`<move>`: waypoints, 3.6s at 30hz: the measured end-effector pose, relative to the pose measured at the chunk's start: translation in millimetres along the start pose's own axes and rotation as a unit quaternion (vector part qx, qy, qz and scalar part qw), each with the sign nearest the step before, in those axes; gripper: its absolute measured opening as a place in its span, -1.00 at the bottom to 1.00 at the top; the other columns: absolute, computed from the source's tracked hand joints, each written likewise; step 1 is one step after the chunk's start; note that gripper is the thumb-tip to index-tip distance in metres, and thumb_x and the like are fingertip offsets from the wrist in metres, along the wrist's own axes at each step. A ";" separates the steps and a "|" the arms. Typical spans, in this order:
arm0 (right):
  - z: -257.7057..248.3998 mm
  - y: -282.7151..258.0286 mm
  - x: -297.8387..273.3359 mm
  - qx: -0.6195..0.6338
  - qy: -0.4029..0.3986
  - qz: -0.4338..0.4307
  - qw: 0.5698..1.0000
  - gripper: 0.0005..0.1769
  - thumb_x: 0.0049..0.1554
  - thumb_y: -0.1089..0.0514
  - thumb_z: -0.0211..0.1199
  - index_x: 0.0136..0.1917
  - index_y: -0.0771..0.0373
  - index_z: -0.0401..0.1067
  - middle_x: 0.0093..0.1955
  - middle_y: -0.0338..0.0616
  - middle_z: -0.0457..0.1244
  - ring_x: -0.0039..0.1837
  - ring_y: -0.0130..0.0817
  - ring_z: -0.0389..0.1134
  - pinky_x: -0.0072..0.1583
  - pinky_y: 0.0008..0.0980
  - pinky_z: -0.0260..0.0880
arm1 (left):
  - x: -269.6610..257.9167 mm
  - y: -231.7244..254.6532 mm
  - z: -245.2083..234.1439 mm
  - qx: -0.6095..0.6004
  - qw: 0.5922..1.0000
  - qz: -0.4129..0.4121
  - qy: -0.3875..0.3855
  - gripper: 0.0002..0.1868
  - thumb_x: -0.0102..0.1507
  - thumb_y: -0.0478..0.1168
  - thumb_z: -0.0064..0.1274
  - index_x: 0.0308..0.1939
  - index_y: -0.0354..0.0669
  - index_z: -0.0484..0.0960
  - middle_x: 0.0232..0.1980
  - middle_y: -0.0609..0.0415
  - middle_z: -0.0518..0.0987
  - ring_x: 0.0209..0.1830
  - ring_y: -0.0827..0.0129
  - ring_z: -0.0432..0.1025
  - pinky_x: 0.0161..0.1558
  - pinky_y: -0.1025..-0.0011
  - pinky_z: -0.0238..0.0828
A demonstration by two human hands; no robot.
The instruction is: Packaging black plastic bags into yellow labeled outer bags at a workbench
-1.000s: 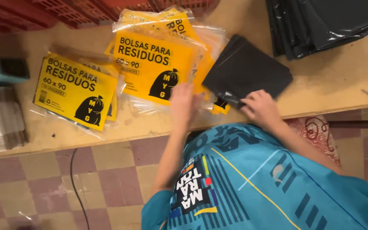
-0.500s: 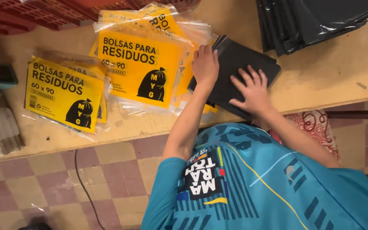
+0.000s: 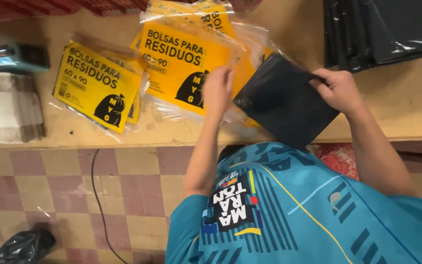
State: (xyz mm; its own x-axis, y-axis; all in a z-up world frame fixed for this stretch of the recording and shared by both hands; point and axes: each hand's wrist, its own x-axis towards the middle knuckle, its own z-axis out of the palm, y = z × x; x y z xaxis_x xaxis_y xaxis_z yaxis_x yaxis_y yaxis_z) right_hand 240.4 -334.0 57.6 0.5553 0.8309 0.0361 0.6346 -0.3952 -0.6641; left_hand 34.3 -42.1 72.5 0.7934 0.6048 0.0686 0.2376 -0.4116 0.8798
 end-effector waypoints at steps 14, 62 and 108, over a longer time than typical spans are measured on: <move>106.9 8.4 16.4 0.413 0.081 0.263 0.868 -0.89 0.35 0.21 0.15 0.09 0.16 0.49 -0.32 -0.24 0.27 -0.29 -0.52 0.38 -0.27 -0.54 0.45 | 13.7 -46.1 -47.9 0.364 0.910 -0.142 -0.138 -0.61 0.18 0.00 0.32 -0.19 -0.09 0.46 -0.01 -0.02 0.44 0.28 -0.25 0.29 -0.02 -0.27 0.52; 157.2 -94.8 120.7 -0.084 -0.103 0.122 0.984 -0.61 0.25 -0.17 0.22 0.04 0.21 0.47 -0.08 0.14 0.41 0.09 0.26 0.44 0.08 0.12 0.43 | -160.7 -131.7 -92.2 0.421 0.895 0.018 0.149 -0.67 0.31 -0.30 0.06 0.16 -0.17 0.51 -0.24 -0.04 0.49 -0.24 0.10 0.50 -0.16 0.24 0.53; -20.8 -71.8 14.5 -0.335 0.193 -0.114 0.915 -0.83 0.25 0.39 0.12 -0.01 0.33 0.54 -0.13 0.01 0.30 -0.07 -0.07 0.24 0.08 -0.19 0.22 | -66.2 -100.8 -160.9 0.446 0.894 -0.036 0.028 -0.56 0.27 -0.09 0.22 0.19 -0.13 0.57 0.12 -0.09 0.59 0.10 0.02 0.40 0.03 0.10 0.42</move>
State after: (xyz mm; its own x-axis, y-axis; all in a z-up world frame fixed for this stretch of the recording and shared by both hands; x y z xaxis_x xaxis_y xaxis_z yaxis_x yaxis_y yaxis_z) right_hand 214.1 -301.8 121.3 0.4340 0.7728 0.4630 0.8728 -0.4881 -0.0035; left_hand -132.3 69.1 55.0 0.7341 0.6752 0.0719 0.6596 -0.7343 0.1606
